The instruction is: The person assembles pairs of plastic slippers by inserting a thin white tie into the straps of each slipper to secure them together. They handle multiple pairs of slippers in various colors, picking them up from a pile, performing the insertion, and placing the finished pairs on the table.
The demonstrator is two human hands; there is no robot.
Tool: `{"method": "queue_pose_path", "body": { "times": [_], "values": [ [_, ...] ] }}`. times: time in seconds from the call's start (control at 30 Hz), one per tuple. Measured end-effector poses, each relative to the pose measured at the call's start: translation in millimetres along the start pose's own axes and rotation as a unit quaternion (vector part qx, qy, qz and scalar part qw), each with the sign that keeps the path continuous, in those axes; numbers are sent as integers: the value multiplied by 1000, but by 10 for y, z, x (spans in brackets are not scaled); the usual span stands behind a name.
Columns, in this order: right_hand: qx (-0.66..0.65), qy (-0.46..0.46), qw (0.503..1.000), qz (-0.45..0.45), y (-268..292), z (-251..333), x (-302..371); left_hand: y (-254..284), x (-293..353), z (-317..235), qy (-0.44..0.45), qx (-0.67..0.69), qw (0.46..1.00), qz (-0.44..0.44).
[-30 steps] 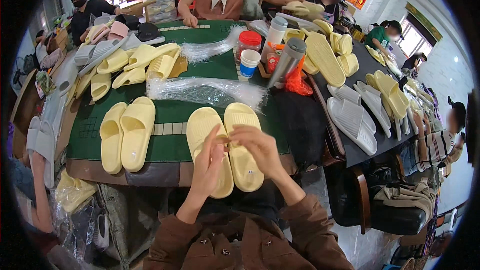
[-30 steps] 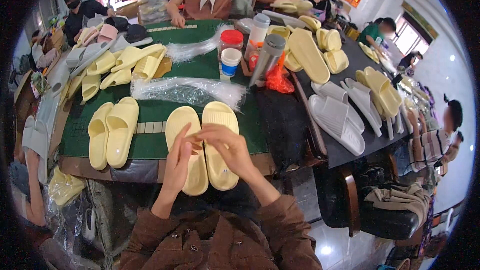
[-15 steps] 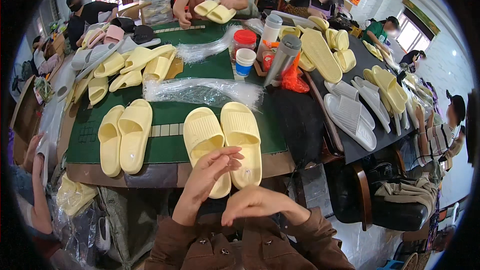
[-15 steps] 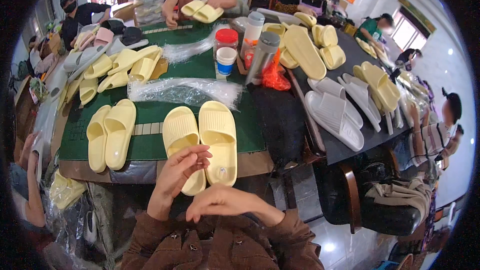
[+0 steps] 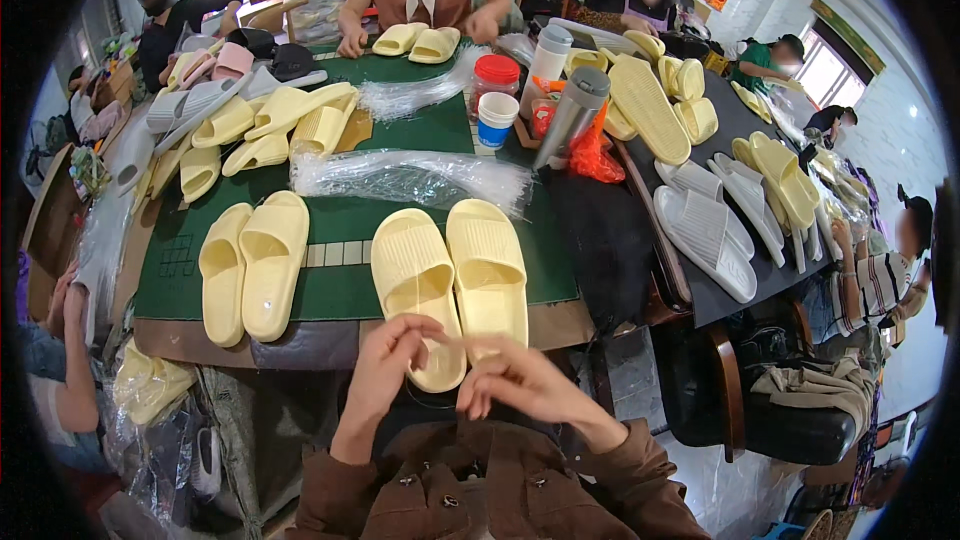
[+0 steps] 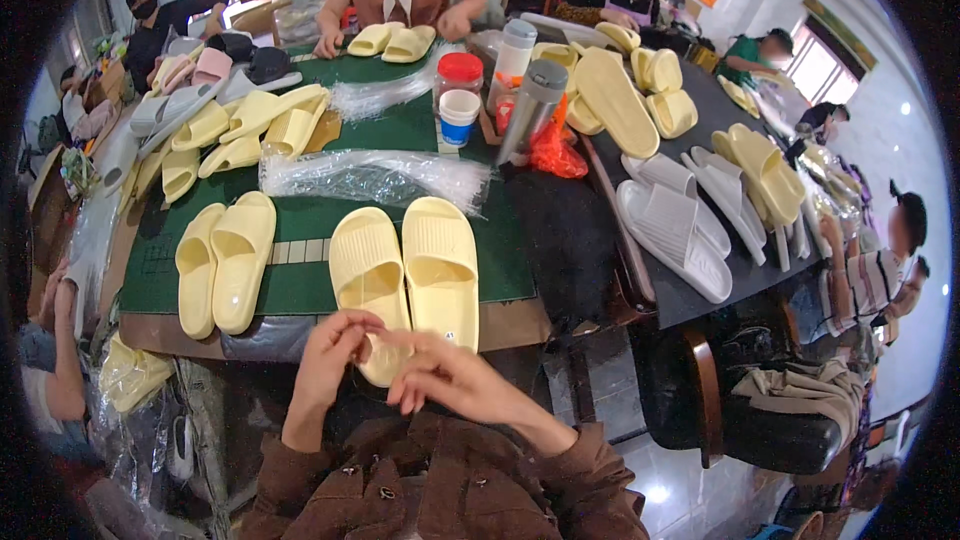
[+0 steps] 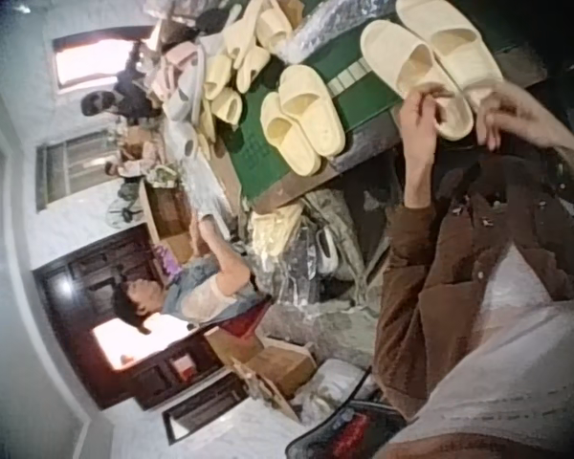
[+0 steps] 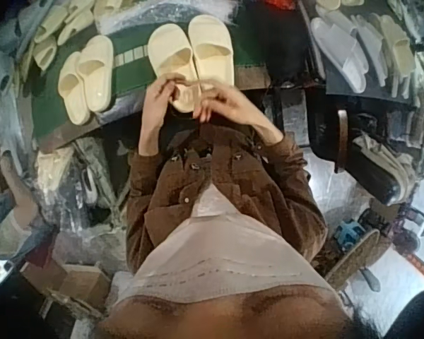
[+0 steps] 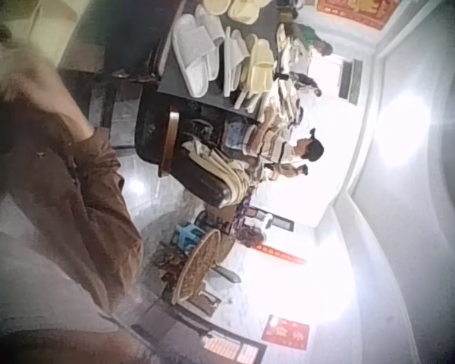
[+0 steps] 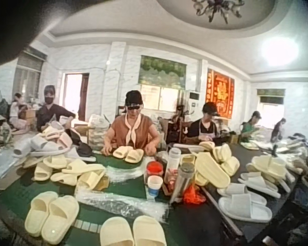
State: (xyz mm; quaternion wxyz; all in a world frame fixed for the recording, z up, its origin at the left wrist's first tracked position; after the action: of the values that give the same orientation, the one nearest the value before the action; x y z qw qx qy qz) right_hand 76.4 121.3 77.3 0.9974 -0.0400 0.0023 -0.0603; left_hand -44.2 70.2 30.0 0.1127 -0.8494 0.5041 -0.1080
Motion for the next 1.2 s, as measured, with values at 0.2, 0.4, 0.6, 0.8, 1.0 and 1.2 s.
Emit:
{"method": "queue_pose_path", "body": {
  "times": [0.2, 0.4, 0.6, 0.8, 1.0, 1.2],
  "values": [
    [182, 49, 975, -120, 431, -27, -114, -251, 314, 175, 37, 16, 998, 47],
    [304, 42, 945, -116, 340, -124, -244, -130, 407, 237, 18, 27, 999, 5],
    [366, 100, 923, -66, 173, -183, -374, -262, 539, 324, 65, 1, 997, 35],
    [380, 111, 916, -63, 105, -159, -421, -140, 404, 275, 27, 10, 999, 20],
    [370, 96, 921, -80, 201, -129, -459, -190, 338, 272, 37, 34, 998, 37],
    [283, 21, 955, -87, 268, -324, -457, -263, 349, 241, 30, -30, 999, 33]
  ]
}}
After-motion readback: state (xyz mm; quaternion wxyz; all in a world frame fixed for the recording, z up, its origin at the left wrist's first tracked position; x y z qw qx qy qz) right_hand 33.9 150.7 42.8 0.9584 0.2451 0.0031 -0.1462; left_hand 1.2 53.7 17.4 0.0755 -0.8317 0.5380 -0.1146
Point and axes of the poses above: each hand's wrist, its own x-axis away from the middle knuckle, its own y-axis out of the back of the hand, z = x × y, the point moved 10 cm from there along -x, towards the middle knuckle, and after that the axes turned 7 degrees about x, right-handed, at the moved point
